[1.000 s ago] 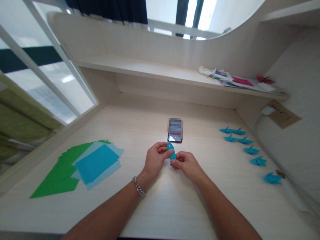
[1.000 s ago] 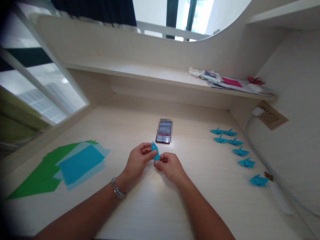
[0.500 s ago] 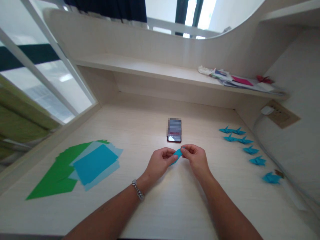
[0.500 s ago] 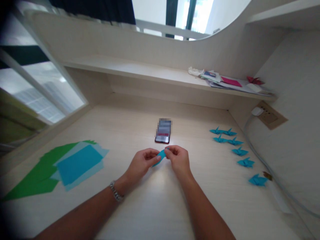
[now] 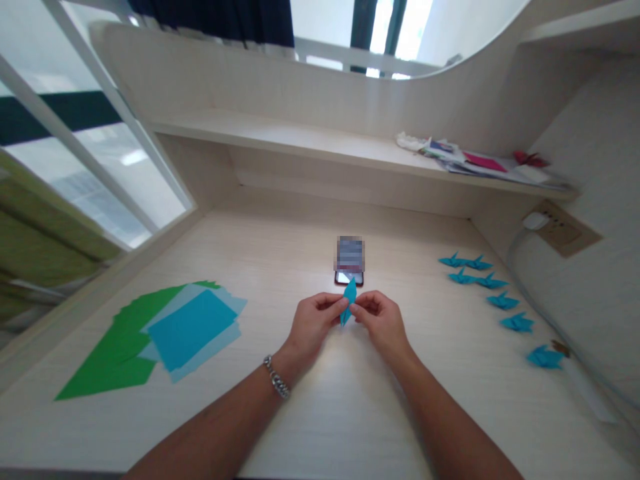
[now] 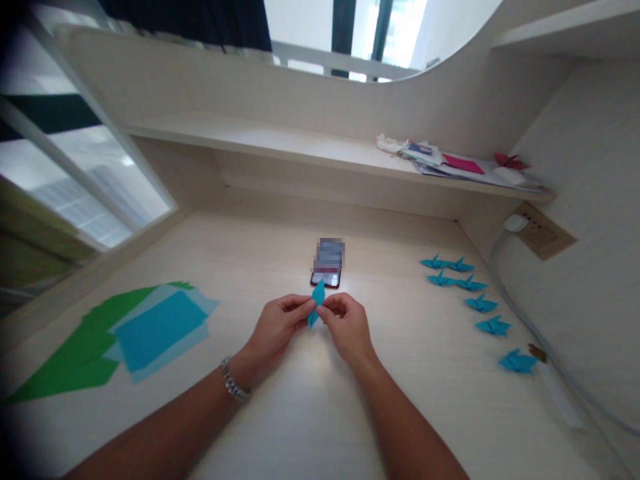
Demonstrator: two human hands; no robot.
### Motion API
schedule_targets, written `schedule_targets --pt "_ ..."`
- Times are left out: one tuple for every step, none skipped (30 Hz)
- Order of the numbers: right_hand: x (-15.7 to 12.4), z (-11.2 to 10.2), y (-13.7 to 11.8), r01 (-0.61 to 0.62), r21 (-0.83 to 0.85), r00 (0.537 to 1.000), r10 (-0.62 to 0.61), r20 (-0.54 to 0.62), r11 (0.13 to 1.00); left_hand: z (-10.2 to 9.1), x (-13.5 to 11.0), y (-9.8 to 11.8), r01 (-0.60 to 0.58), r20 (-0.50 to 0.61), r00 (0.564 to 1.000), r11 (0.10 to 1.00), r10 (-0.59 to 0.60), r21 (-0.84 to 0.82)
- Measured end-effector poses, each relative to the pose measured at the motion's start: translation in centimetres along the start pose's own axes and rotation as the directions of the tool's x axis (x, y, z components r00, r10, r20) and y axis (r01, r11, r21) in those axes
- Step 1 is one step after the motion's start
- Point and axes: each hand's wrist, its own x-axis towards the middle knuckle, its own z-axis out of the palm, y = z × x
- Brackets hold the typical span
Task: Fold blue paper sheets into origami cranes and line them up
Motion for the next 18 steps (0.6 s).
schedule_targets --pt "0.0 0.1 0.0 0.003 -0.009 1.0 -0.003 0.001 1.0 0.0 0.0 0.1 -0.003 0.004 1.0 1.0 0.003 -0.001" --pt "-0.1 0.1 0.0 -0.001 -0.004 1.0 0.001 -0.004 1.0 0.0 -0.1 0.1 -0.006 0.014 1.0 1.0 0.006 -0.002" --pt "-0.1 0.1 -0.1 -0.007 0.015 1.0 0.008 -0.011 1.0 0.0 -0.1 0.1 -0.01 0.021 1.0 1.0 0.01 -0.005" --pt "-0.1 0.1 -0.1 -0.015 0.04 1.0 0.016 -0.016 0.999 -0.1 -0.1 0.1 -0.017 0.024 1.0 1.0 0.018 -0.007" --pt "-0.1 0.1 -0.1 -0.023 0.067 1.0 0.025 -0.019 0.997 -0.1 -0.1 0.2 -0.032 0.022 0.999 0.999 0.032 -0.004" --pt "-0.1 0.1 -0.2 -0.032 0.092 0.999 0.034 -0.022 0.995 -0.2 -0.1 0.2 -0.053 0.016 0.998 0.999 0.053 0.006" --pt "-0.1 0.1 -0.2 -0.039 0.112 0.999 0.042 -0.023 0.993 -0.2 -0.2 0.2 -0.077 0.011 0.997 0.997 0.077 0.023" --pt "0.0 0.1 -0.2 -0.045 0.127 0.999 0.048 -0.023 0.991 -0.2 -0.2 0.2 -0.1 0.011 0.995 0.994 0.1 0.043" --pt "0.0 0.1 -0.2 -0.049 0.138 0.998 0.053 -0.024 0.989 -0.2 -0.2 0.3 -0.119 0.017 0.993 0.991 0.119 0.062" --pt "0.0 0.1 -0.3 -0.056 0.147 0.998 0.06 -0.026 0.988 -0.2 -0.2 0.3 -0.13 0.028 0.991 0.989 0.128 0.076" --pt "0.0 0.1 -0.4 -0.063 0.156 0.997 0.068 -0.028 0.986 -0.2 -0.1 0.3 -0.135 0.038 0.99 0.987 0.132 0.086" --pt "0.0 0.2 -0.5 -0.071 0.164 0.997 0.077 -0.03 0.984 -0.2 -0.1 0.3 -0.135 0.046 0.99 0.987 0.131 0.091" --pt "0.0 0.2 -0.6 -0.081 0.171 0.996 0.087 -0.028 0.982 -0.2 -0.1 0.3 -0.133 0.052 0.99 0.987 0.128 0.095" --pt "-0.1 0.2 -0.7 -0.093 0.177 0.995 0.098 -0.022 0.98 -0.2 0.0 0.3 -0.131 0.055 0.99 0.986 0.126 0.099" --pt "-0.1 0.1 -0.8 -0.104 0.182 0.994 0.109 -0.013 0.978 -0.3 0.0 0.3 -0.13 0.059 0.991 0.986 0.124 0.102" --pt "-0.1 0.1 -0.9 -0.114 0.184 0.993 0.116 -0.001 0.976 -0.3 0.1 0.3 -0.129 0.064 0.99 0.986 0.122 0.107" --pt "-0.1 0.0 -1.0 -0.123 0.183 0.992 0.123 0.012 0.975 -0.3 0.1 0.3 -0.128 0.07 0.99 0.986 0.121 0.111" --pt "-0.1 -0.1 -1.1 -0.131 0.18 0.991 0.129 0.025 0.975 -0.3 0.1 0.2 -0.127 0.076 0.99 0.985 0.119 0.115"
